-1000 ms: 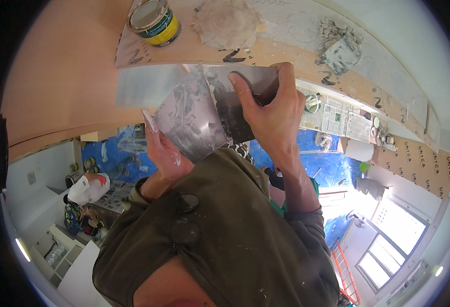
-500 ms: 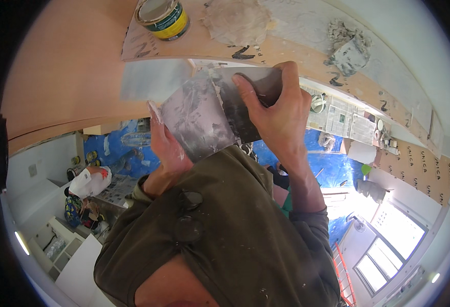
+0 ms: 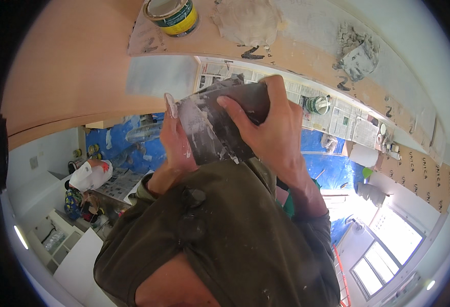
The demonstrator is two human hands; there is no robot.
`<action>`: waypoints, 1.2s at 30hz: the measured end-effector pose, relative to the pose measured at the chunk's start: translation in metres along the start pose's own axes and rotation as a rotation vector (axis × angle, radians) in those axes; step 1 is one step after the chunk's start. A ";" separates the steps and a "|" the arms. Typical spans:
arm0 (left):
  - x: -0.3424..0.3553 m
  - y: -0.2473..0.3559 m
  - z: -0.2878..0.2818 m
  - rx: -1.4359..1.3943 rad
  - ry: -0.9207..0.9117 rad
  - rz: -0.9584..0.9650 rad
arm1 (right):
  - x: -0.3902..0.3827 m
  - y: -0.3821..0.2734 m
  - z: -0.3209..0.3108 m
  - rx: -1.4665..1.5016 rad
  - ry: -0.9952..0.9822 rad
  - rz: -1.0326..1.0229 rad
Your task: The person applies plaster to the upper section of a wall using a spatula and scrapes material between two spatulas.
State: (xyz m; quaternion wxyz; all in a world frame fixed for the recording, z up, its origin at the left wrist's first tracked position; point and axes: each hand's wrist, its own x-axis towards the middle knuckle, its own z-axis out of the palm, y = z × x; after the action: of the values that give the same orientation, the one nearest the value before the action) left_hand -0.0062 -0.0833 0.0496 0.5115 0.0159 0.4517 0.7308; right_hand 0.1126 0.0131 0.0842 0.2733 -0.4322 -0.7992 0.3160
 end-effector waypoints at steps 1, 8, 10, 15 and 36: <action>-0.001 0.001 0.000 -0.040 -0.010 0.005 | -0.002 0.002 0.000 0.006 0.032 0.010; -0.005 -0.014 0.005 -0.212 0.235 0.176 | 0.010 0.009 -0.019 0.034 0.137 0.145; -0.009 -0.017 0.000 -0.239 0.108 0.131 | 0.010 0.010 -0.014 0.079 0.178 0.080; 0.004 -0.040 -0.012 -0.294 -0.492 0.522 | 0.008 0.009 -0.007 0.142 0.197 0.106; 0.010 -0.050 -0.006 -0.305 -0.311 0.600 | 0.008 0.021 -0.015 0.149 0.272 0.101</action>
State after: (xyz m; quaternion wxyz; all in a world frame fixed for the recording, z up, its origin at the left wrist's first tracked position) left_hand 0.0235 -0.0762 0.0078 0.3335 0.1819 0.2296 0.8961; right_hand 0.1302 0.0328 0.0796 0.3939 -0.4890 -0.7065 0.3264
